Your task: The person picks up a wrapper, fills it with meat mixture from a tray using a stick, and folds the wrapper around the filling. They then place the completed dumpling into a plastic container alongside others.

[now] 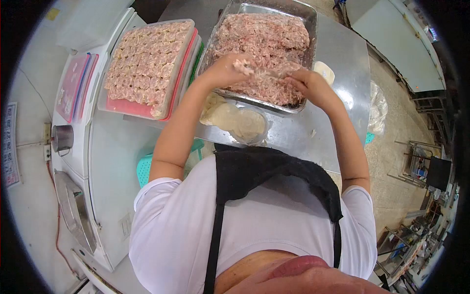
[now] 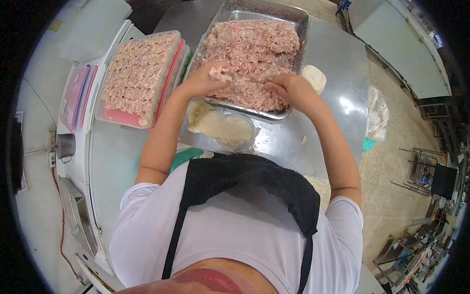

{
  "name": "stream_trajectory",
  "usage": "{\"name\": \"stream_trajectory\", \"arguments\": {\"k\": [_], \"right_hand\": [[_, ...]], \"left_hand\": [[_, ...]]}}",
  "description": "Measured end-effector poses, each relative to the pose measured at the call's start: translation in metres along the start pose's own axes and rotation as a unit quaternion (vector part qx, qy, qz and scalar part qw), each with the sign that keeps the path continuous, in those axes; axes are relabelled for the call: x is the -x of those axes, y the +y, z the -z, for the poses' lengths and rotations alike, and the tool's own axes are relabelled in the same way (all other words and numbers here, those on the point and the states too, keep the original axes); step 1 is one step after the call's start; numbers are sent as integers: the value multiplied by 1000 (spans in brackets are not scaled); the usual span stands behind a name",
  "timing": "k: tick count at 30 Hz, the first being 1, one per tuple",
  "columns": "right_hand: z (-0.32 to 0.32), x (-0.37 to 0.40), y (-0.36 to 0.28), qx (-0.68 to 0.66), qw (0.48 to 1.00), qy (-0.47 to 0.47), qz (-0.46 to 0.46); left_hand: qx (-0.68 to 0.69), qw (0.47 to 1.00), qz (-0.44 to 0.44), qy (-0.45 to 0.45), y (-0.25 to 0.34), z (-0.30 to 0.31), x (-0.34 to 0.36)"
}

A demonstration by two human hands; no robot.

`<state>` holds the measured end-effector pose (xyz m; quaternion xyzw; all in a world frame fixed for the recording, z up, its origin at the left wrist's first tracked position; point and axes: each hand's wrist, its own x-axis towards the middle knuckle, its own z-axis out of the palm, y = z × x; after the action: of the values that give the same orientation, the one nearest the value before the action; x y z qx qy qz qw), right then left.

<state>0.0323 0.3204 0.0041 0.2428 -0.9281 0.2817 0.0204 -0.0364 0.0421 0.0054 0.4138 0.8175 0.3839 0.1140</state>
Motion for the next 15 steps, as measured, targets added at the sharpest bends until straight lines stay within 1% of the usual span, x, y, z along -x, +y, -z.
{"name": "stream_trajectory", "arguments": {"k": [1,2,3,4,5,6,7,8,9,10,11,12,13,14,15], "right_hand": [[5,0,-18,-1,1000,1,3],[9,3,-41,54,996,62,-16],[11,6,-58,107,986,122,-37],[3,10,-58,131,989,72,-18],[-10,12,-43,129,989,70,-16],[-24,13,-18,140,987,63,-34],[-27,13,3,155,985,56,-47],[-18,17,20,252,955,-64,-143],[-9,21,18,247,956,-62,-145],[11,24,10,198,960,-86,-178],[27,24,6,149,961,-111,-207],[36,30,6,107,972,-63,-198],[41,35,3,108,972,-64,-198],[45,39,-4,-19,989,23,-143],[49,40,-10,-146,980,107,-83]], "left_hand": [[61,987,138,48,-5,-8,-1],[121,949,273,98,-12,-13,-1],[120,949,275,101,-16,-18,0],[176,945,249,121,-21,-23,2],[231,937,222,139,-26,-29,4],[231,937,225,136,-35,-35,8],[179,949,229,125,-46,-37,10],[125,957,233,117,-52,-36,10],[121,958,235,114,-31,-28,14],[132,955,242,113,11,-11,15],[144,951,249,115,36,-1,15],[146,950,251,113,39,-1,12],[142,969,151,137,39,1,10],[134,976,49,164,40,3,7],[132,976,51,167,44,3,6]]}}
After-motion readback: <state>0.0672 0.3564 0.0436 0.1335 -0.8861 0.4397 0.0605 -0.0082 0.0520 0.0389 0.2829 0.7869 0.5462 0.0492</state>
